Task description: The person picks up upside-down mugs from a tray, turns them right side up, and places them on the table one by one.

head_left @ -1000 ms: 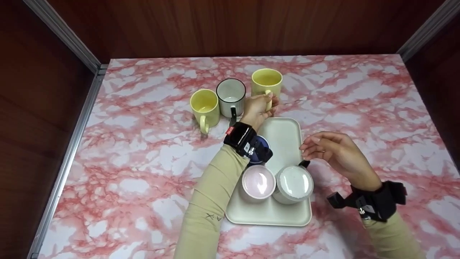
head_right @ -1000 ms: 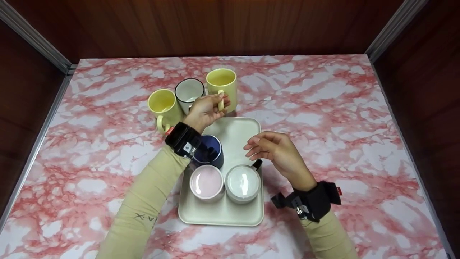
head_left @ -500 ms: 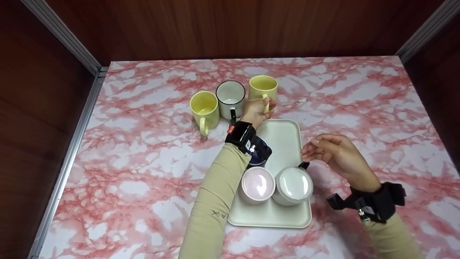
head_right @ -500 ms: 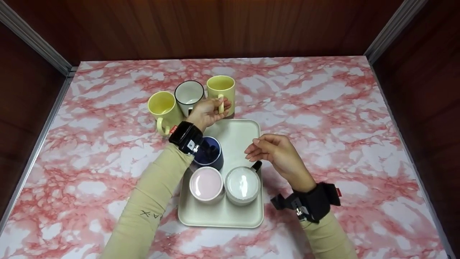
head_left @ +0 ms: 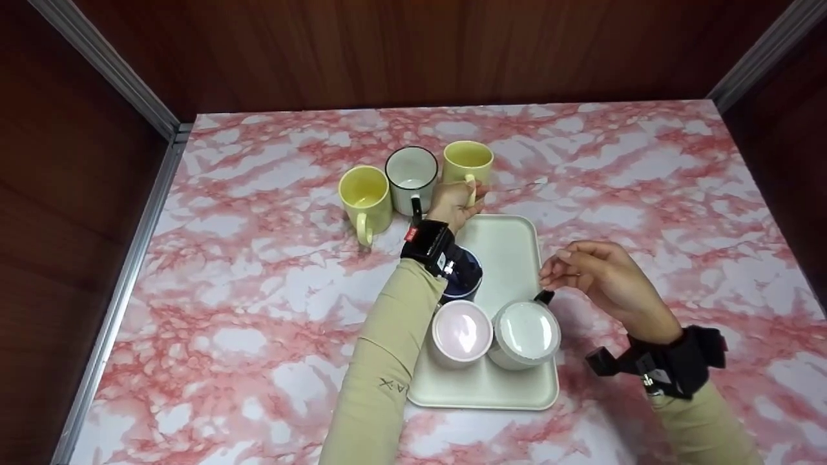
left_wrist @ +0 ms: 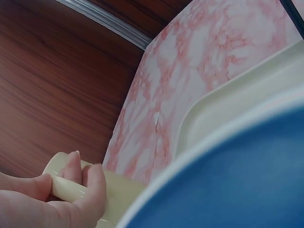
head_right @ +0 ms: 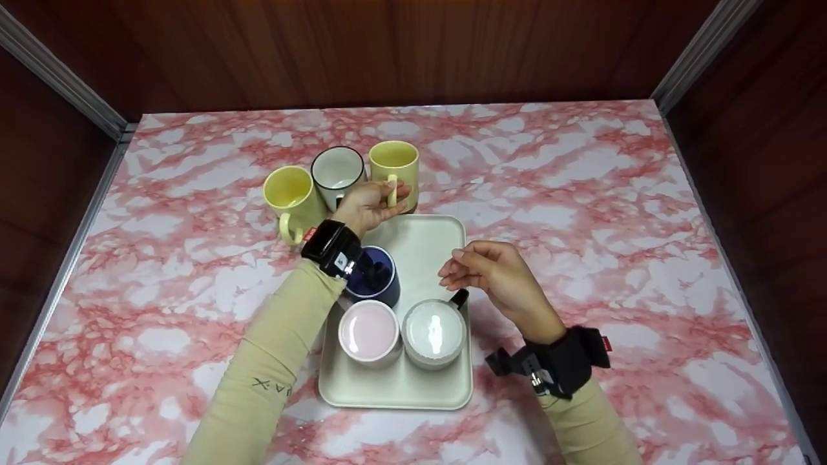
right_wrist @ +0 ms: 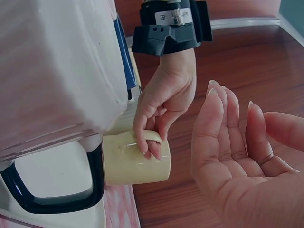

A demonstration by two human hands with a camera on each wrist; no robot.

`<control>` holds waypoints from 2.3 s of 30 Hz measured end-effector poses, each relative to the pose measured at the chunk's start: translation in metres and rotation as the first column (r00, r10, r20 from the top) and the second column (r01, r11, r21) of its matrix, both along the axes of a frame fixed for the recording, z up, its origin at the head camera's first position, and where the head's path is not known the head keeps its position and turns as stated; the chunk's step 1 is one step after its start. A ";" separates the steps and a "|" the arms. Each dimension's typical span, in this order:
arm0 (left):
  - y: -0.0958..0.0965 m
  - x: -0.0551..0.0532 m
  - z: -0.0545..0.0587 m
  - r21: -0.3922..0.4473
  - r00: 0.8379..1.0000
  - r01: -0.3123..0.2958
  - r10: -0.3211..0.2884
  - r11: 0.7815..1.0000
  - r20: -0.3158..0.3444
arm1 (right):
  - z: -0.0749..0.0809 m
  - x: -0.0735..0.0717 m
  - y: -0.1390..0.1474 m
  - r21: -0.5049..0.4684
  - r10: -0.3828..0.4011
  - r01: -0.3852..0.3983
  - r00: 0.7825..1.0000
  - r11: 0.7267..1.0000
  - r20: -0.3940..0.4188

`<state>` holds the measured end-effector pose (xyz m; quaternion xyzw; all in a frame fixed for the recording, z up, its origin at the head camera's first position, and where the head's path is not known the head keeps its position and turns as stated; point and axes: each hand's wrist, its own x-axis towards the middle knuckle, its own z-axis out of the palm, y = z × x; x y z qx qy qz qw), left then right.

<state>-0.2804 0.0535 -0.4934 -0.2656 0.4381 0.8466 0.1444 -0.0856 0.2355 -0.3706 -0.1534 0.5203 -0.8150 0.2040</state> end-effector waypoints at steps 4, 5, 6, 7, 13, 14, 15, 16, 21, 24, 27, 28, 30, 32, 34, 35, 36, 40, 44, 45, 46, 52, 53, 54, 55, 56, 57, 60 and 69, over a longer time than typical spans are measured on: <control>-0.001 -0.008 -0.018 0.033 0.999 -0.011 0.013 0.999 -0.039 | 0.000 0.000 0.000 0.003 -0.004 0.004 1.000 1.000 -0.001; -0.001 -0.008 -0.020 0.031 0.999 -0.016 0.017 0.999 -0.041 | 0.000 0.000 0.000 0.003 -0.005 0.005 1.000 1.000 0.001; -0.001 -0.010 -0.023 0.029 0.999 -0.024 0.025 0.999 -0.039 | 0.000 0.000 0.000 0.004 -0.005 0.005 1.000 1.000 0.002; -0.001 -0.011 -0.025 0.028 0.999 -0.029 0.030 0.999 -0.037 | 0.000 0.000 0.001 0.005 -0.004 0.004 1.000 1.000 0.003; 0.006 -0.048 -0.083 0.007 1.000 -0.021 0.021 1.000 0.014 | -0.001 0.001 0.002 0.022 -0.014 0.014 1.000 1.000 -0.002; 0.009 -0.062 -0.106 0.010 1.000 -0.013 0.012 1.000 0.014 | -0.001 0.001 0.002 0.024 -0.015 0.015 1.000 1.000 -0.003; 0.010 -0.075 -0.128 0.018 1.000 -0.002 0.002 1.000 0.004 | -0.001 0.001 0.002 0.025 -0.016 0.016 1.000 1.000 -0.001; 0.010 -0.087 -0.149 0.042 1.000 0.015 -0.015 0.999 -0.005 | -0.001 0.001 0.002 0.025 -0.016 0.016 1.000 1.000 0.000; 0.009 -0.115 -0.202 0.048 0.995 0.095 -0.097 0.994 0.036 | -0.002 0.000 0.003 0.019 -0.015 0.015 1.000 1.000 -0.003; 0.005 -0.100 -0.178 0.025 0.988 0.134 -0.135 0.991 0.074 | -0.002 0.000 0.003 0.011 -0.014 0.014 1.000 1.000 -0.009; -0.003 -0.063 -0.114 -0.044 0.981 0.175 -0.171 0.984 0.092 | -0.003 -0.001 0.004 0.012 -0.018 0.018 1.000 1.000 -0.005; -0.006 -0.050 -0.091 -0.073 0.978 0.191 -0.183 0.979 0.101 | -0.003 -0.001 0.005 0.014 -0.023 0.023 1.000 1.000 0.000; -0.011 -0.024 -0.047 -0.139 0.973 0.218 -0.204 0.966 0.107 | -0.004 -0.001 0.005 0.014 -0.027 0.027 1.000 1.000 0.006; -0.019 0.007 0.000 -0.180 0.968 0.247 -0.232 0.952 0.097 | -0.005 -0.001 0.006 0.015 -0.031 0.030 0.999 0.999 0.014; -0.026 0.039 0.048 -0.188 0.968 0.248 -0.237 0.950 0.082 | -0.006 -0.001 0.008 0.007 -0.028 0.028 0.999 1.000 0.016; -0.029 0.053 0.069 -0.192 0.969 0.246 -0.237 0.950 0.072 | -0.006 -0.001 0.008 0.002 -0.024 0.024 1.000 1.000 0.014; -0.033 0.066 0.087 -0.190 0.967 0.253 -0.244 0.949 0.068 | -0.007 -0.001 0.009 0.001 -0.024 0.024 1.000 1.000 0.014; -0.044 0.093 0.122 -0.179 0.964 0.266 -0.263 0.947 0.044 | -0.009 -0.002 0.010 0.023 -0.050 0.049 0.998 0.999 0.032; -0.054 0.102 0.127 -0.192 0.957 0.281 -0.289 0.940 -0.016 | -0.011 -0.002 0.012 0.066 -0.094 0.090 0.993 0.994 0.066; -0.056 0.105 0.129 -0.199 0.953 0.287 -0.300 0.937 -0.038 | -0.012 -0.003 0.013 0.070 -0.101 0.096 0.993 0.993 0.069; -0.059 0.107 0.130 -0.208 0.949 0.292 -0.310 0.934 -0.060 | -0.013 -0.003 0.014 0.069 -0.108 0.103 0.991 0.992 0.073; -0.080 0.121 0.137 -0.328 0.893 0.335 -0.408 0.883 -0.188 | -0.018 -0.005 0.019 0.054 -0.116 0.112 0.991 0.992 0.068; -0.084 0.123 0.137 -0.358 0.877 0.346 -0.435 0.867 -0.205 | -0.019 -0.005 0.020 0.055 -0.118 0.115 0.991 0.992 0.070; -0.089 0.126 0.137 -0.393 0.857 0.357 -0.465 0.847 -0.223 | -0.020 -0.005 0.020 0.057 -0.120 0.116 0.990 0.992 0.069; -0.093 0.129 0.137 -0.431 0.836 0.367 -0.496 0.824 -0.236 | -0.021 -0.005 0.021 0.054 -0.121 0.117 0.990 0.992 0.068; -0.097 0.132 0.136 -0.473 0.814 0.373 -0.526 0.798 -0.246 | -0.022 -0.005 0.022 0.053 -0.124 0.120 0.990 0.991 0.071; -0.100 0.135 0.136 -0.524 0.789 0.375 -0.560 0.765 -0.253 | -0.023 -0.005 0.024 0.054 -0.127 0.123 0.989 0.991 0.072; -0.111 0.144 0.134 -0.708 0.702 0.344 -0.670 0.617 -0.242 | -0.025 -0.004 0.027 0.057 -0.143 0.139 0.985 0.989 0.093; -0.129 0.173 0.124 -0.980 0.507 0.193 -0.859 0.040 0.065 | -0.031 -0.003 0.031 0.136 -0.201 0.183 0.970 0.974 0.134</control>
